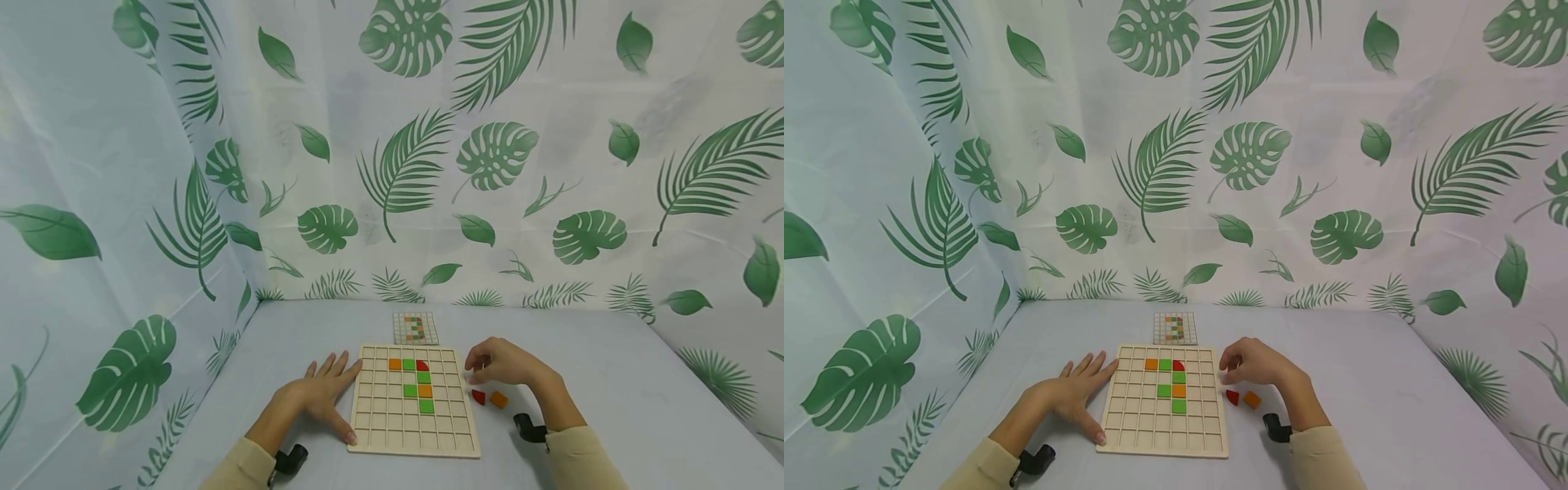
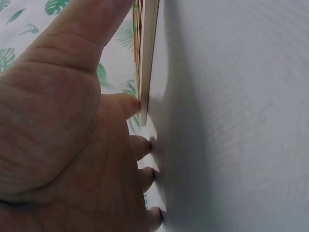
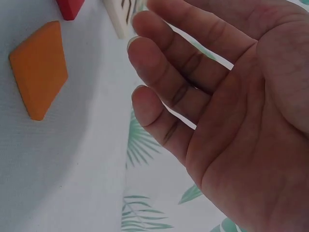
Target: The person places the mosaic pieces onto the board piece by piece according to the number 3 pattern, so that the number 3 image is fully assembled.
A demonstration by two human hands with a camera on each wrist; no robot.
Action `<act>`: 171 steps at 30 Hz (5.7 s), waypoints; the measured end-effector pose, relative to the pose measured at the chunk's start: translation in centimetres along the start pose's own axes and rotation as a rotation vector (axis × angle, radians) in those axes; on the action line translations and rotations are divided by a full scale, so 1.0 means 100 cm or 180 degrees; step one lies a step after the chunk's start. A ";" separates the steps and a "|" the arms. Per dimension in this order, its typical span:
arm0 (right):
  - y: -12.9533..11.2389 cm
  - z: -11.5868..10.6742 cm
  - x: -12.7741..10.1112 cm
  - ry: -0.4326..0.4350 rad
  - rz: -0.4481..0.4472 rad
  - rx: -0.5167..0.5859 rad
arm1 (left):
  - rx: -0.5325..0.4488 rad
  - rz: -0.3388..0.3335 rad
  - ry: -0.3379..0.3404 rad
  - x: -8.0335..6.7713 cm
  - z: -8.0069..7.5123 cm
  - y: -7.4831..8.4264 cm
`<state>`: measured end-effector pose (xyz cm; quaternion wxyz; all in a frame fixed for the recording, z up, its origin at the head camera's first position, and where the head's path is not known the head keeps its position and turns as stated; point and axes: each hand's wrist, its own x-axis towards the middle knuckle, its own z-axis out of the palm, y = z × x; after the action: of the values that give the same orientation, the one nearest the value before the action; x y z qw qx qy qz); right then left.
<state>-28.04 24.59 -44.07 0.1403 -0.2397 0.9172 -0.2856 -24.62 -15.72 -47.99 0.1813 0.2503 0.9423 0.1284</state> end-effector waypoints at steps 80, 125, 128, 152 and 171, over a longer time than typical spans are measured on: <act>-0.063 0.065 0.032 -0.0501 -0.0808 0.0090 | 0.0074 -0.0098 -0.0046 0.004 0.003 -0.002; -0.074 0.076 0.038 -0.0199 -0.0937 -0.0201 | 0.0133 -0.0102 -0.0028 0.004 0.001 0.000; -0.074 0.076 0.037 -0.0176 -0.0933 -0.0261 | 0.0093 -0.0092 -0.0038 0.004 0.001 -0.001; -0.030 0.016 0.009 0.0090 -0.0473 -0.0103 | 0.0041 -0.0090 -0.0038 0.002 0.001 0.001; 0.003 0.004 -0.005 -0.0227 0.0141 0.0033 | 0.0005 -0.0068 -0.0013 0.001 0.002 0.001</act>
<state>-27.58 24.86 -44.45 0.1804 -0.2286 0.9152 -0.2785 -24.55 -15.57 -48.15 0.1844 0.2407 0.9447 0.1252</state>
